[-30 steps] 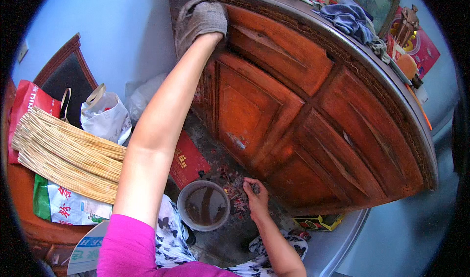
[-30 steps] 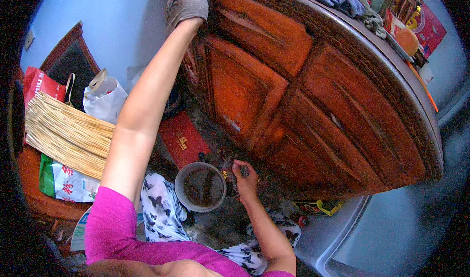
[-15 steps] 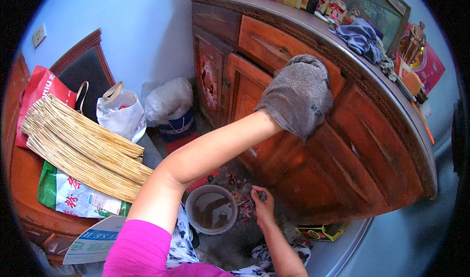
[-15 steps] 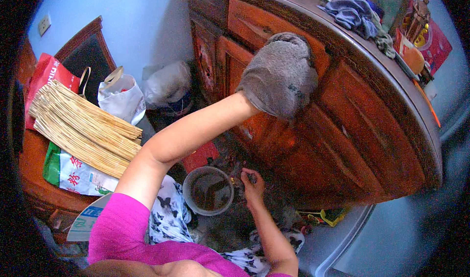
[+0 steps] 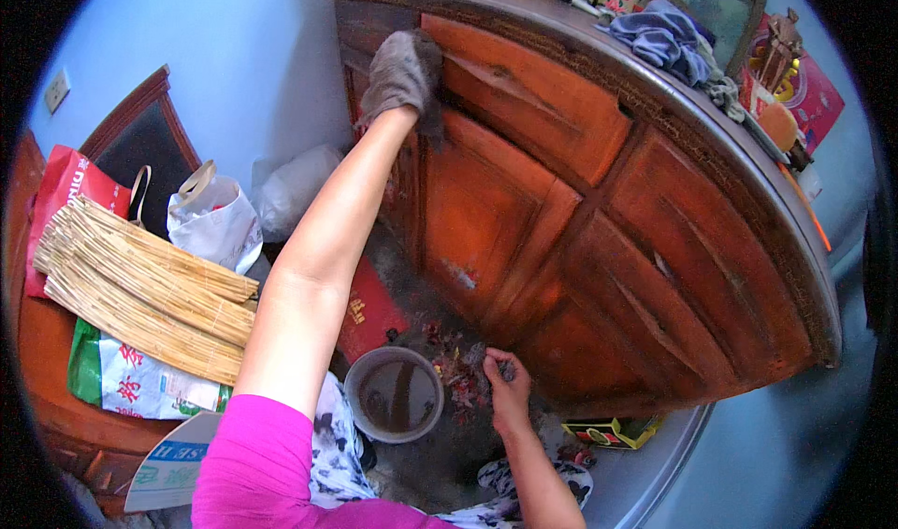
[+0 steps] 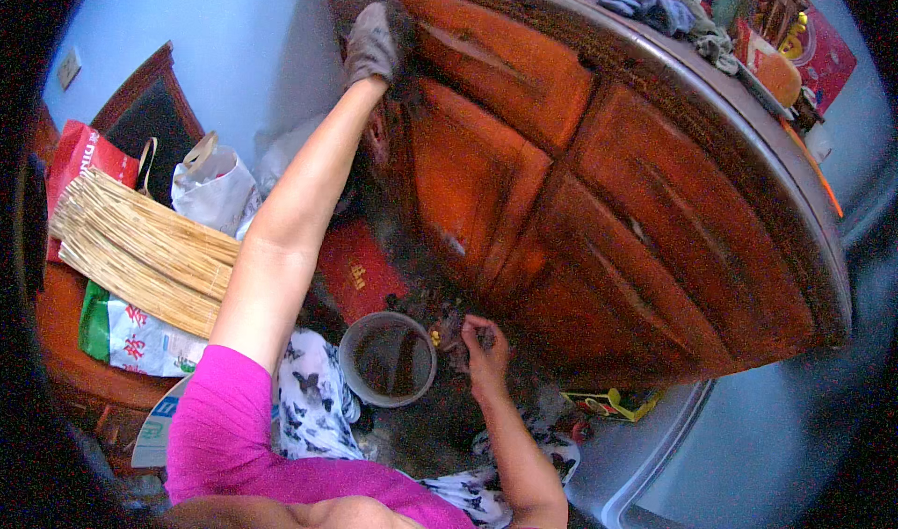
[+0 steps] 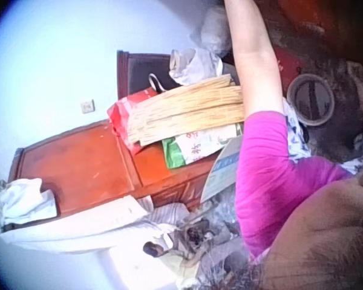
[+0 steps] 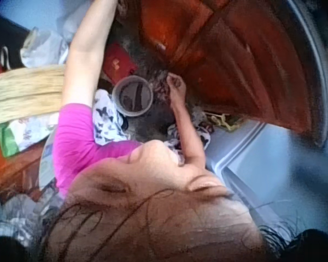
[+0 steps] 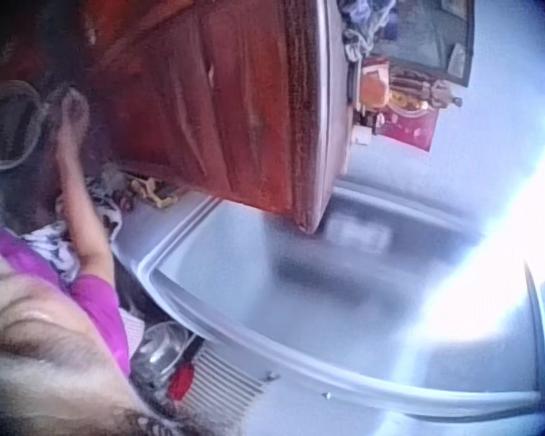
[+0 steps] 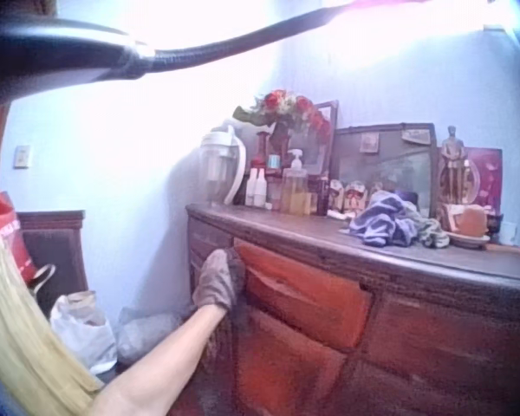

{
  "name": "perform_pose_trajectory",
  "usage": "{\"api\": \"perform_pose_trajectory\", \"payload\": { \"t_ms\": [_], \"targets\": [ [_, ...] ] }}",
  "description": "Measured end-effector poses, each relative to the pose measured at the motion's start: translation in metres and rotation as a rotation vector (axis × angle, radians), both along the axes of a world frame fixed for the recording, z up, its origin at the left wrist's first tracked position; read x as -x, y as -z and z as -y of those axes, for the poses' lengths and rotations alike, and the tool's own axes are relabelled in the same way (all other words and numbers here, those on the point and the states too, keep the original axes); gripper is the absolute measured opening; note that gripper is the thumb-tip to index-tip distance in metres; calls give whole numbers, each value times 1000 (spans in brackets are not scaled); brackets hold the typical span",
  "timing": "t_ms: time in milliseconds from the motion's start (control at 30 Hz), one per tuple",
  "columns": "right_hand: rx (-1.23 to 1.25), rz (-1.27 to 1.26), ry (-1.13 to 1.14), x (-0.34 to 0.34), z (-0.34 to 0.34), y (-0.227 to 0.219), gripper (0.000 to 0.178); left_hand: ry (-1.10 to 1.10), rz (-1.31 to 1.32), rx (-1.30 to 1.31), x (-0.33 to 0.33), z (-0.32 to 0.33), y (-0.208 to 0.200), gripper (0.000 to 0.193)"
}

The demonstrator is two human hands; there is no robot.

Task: The person wipes the front of a wooden cabinet with a cloth, repeatedly dipping the cloth into a bucket of water to wet it. The person cleans the cabinet doors and drawers, focusing on different sections throughout the episode.

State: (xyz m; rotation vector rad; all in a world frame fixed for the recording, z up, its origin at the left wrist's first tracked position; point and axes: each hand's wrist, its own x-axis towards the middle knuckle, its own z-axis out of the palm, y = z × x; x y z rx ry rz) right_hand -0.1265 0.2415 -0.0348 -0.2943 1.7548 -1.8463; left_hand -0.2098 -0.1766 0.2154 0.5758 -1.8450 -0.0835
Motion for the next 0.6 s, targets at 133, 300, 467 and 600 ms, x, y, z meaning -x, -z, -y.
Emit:
{"api": "perform_pose_trajectory", "payload": {
  "t_ms": [133, 300, 467, 600],
  "targets": [
    [48, 67, 26, -2, 5, 3, 16, -332, 94, -21, 35, -35, 24, 38],
    [-11, 11, -44, -15, 11, 6, 22, -524, 178, 348, 38, -149, 53, 33],
    [-59, 41, -22, -9, 11, 9, 19, -157, 372, 397, 24, -198, 67, 27],
    [-20, -8, -3, -8, 18, 3, 17, 153, -52, -121, 21, -133, 81, 35]
  ]
}}
